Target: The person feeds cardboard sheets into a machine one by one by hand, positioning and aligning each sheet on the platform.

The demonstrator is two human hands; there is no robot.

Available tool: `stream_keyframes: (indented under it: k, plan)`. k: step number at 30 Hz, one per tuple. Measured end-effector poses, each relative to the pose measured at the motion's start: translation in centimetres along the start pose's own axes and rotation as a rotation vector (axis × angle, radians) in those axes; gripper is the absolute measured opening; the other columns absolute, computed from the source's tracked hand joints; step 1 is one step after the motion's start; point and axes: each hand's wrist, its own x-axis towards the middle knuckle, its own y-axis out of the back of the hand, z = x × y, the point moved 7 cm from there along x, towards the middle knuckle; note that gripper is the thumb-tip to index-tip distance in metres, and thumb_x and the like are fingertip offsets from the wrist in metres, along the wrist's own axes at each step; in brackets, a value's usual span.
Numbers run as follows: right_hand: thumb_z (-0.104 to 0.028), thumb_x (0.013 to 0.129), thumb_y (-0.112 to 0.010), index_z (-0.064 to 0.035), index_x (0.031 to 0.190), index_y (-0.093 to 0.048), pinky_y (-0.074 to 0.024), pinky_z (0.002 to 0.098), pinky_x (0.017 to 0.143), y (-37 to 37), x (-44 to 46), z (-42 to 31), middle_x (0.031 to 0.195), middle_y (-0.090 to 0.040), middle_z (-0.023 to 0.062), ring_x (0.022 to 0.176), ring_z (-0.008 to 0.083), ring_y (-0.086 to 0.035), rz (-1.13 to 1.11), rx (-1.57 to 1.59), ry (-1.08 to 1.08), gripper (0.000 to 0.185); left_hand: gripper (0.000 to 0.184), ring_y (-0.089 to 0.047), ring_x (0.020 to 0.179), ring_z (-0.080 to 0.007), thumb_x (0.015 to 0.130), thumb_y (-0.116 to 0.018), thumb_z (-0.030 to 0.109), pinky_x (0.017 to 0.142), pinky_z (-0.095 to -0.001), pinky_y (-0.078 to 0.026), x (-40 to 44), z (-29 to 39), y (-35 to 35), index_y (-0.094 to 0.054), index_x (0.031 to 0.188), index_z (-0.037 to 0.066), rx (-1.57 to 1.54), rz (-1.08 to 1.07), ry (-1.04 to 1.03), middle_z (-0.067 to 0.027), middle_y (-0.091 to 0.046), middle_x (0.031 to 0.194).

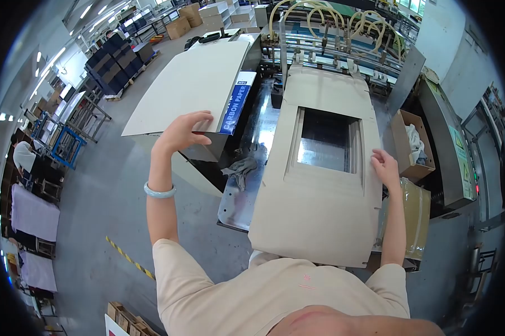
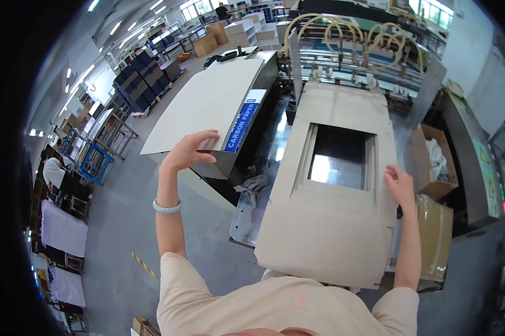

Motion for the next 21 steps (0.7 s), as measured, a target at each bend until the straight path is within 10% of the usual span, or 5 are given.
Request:
stream_keyframes:
  k: [12,21]
  plan:
    - [-0.009,0.075,-0.06,-0.0035,0.101,-0.061,-0.0398,0.0342,0.091,-2.2,-5.8,-1.3,0.113,-0.058,0.0088,0.103,0.0274,-0.052,0.316,-0.294,0.396,0.026,0.018,-0.061,0.077,-0.0165,0.077,-0.071,0.009,0.075,-0.0237,-0.05,0.9,-2.7,0.2,-0.071,0.094,0.003,-0.403,-0.127,0.241,-0.0072,-0.065,0.112]
    - [-0.008,0.075,-0.06,-0.0041,0.101,-0.061,-0.0405,0.034,0.09,-2.4,-5.9,-1.2,0.114,-0.057,0.0076,0.103,0.0271,-0.052,0.342,-0.31,0.41,0.027,0.021,-0.04,0.061,-0.0072,0.089,-0.059,0.019,0.056,-0.0194,-0.032,-0.2,-3.3,4.4,-0.064,0.084,-0.001,-0.369,0.436,0.075,0.0027,-0.051,0.066]
